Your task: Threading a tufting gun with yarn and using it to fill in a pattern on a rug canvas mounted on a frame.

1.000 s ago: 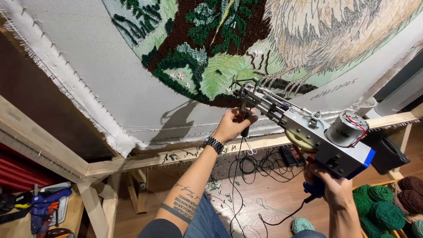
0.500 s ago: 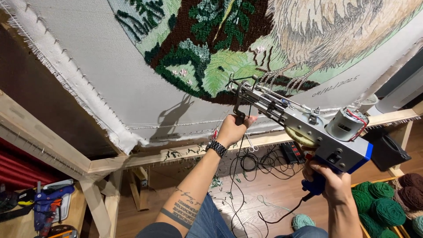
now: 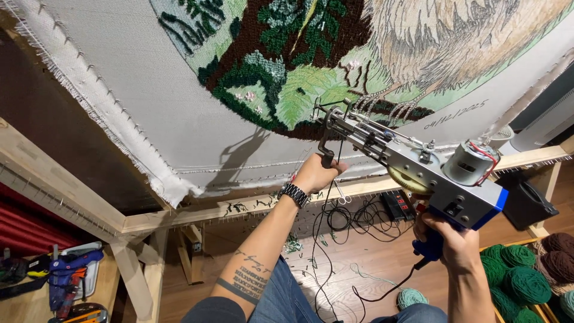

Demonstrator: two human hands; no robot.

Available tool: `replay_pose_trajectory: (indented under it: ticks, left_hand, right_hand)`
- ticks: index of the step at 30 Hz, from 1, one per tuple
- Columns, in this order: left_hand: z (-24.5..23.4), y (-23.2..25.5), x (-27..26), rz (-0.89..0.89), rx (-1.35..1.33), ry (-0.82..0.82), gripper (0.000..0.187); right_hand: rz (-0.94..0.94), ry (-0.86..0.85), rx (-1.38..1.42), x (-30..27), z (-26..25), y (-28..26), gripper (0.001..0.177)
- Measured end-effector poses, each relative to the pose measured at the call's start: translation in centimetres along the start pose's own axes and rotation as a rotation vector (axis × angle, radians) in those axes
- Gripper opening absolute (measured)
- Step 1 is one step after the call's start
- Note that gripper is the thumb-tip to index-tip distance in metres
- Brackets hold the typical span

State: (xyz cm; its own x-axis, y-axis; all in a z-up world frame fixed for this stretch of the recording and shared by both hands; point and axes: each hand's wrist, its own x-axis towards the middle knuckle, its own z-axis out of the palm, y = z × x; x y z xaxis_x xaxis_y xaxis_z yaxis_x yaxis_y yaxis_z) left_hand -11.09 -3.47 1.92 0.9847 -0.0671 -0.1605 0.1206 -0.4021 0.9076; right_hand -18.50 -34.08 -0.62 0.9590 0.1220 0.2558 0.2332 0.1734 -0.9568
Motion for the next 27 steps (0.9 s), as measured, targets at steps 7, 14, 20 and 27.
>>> replay_pose_trajectory:
  ticks: [7, 14, 20, 27]
  left_hand:
    - [-0.4, 1.1, -0.3, -0.051, -0.130, 0.160, 0.056]
    - [-1.1, 0.6, 1.4, -0.039, -0.142, 0.221, 0.047]
    - [-1.4, 0.0, 2.2, -0.017, -0.152, 0.234, 0.046]
    - [-1.8, -0.3, 3.1, -0.057, -0.129, 0.226, 0.049]
  right_hand:
    - [-0.085, 0.021, -0.166, 1.2, 3.3, -3.3, 0.024]
    - [-0.080, 0.001, -0.187, 3.0, 4.8, -4.1, 0.039]
    - [-0.064, -0.007, -0.246, 3.6, 5.6, -4.2, 0.040]
    - [-0.072, 0.002, -0.226, 4.2, 6.1, -3.9, 0.036]
